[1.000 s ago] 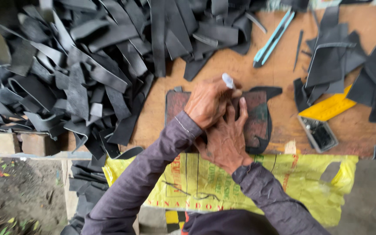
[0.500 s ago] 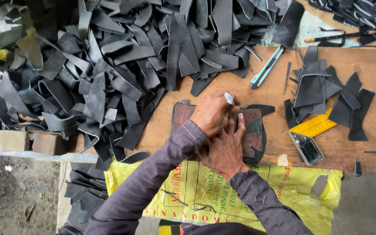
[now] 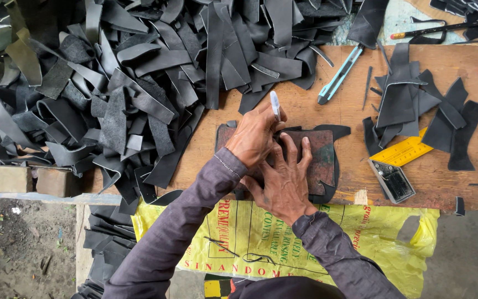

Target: The person marks a leather piece using a template and a white pen, then proceeds to cut the leather following the marked lines using shears.

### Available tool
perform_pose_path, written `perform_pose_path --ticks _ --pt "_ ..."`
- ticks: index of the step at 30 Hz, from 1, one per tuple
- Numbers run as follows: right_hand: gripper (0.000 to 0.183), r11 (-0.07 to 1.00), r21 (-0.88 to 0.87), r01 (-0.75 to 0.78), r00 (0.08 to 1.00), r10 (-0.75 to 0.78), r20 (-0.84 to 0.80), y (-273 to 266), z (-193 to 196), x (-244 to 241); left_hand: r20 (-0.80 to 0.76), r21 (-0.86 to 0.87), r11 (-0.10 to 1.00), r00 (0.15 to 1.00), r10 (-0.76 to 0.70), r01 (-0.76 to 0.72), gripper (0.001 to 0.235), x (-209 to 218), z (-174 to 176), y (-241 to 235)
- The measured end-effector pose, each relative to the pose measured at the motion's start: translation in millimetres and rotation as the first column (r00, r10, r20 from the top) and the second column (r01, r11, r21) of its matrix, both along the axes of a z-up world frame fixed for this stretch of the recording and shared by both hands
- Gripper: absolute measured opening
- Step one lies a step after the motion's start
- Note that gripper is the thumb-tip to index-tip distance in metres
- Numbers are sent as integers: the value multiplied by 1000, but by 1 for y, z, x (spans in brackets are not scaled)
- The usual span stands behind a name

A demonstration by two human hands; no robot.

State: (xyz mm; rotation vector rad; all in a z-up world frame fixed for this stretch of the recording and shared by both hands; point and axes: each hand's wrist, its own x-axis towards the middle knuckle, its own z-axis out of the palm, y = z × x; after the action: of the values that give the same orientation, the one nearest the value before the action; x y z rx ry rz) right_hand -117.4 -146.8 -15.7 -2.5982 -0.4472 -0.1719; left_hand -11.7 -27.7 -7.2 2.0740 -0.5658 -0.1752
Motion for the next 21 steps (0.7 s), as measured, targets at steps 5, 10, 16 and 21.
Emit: perform_pose_path --ticks 5,10,16,21 --pt "55 1000 -8 -6 1000 6 -5 0 0 1 23 -7 1000 1000 -12 12 12 0 -1 1" --pt "56 1000 -7 -9 1000 9 -2 0 2 0 51 17 1000 999 -2 2 11 -4 1 0" --pt "57 1000 -22 -3 999 2 -34 -1 -3 -1 104 94 995 993 -50 40 28 -3 -5 0" --pt "69 999 -51 4 1000 -4 -4 2 -1 1 244 309 951 965 -100 20 17 -3 -7 -23"
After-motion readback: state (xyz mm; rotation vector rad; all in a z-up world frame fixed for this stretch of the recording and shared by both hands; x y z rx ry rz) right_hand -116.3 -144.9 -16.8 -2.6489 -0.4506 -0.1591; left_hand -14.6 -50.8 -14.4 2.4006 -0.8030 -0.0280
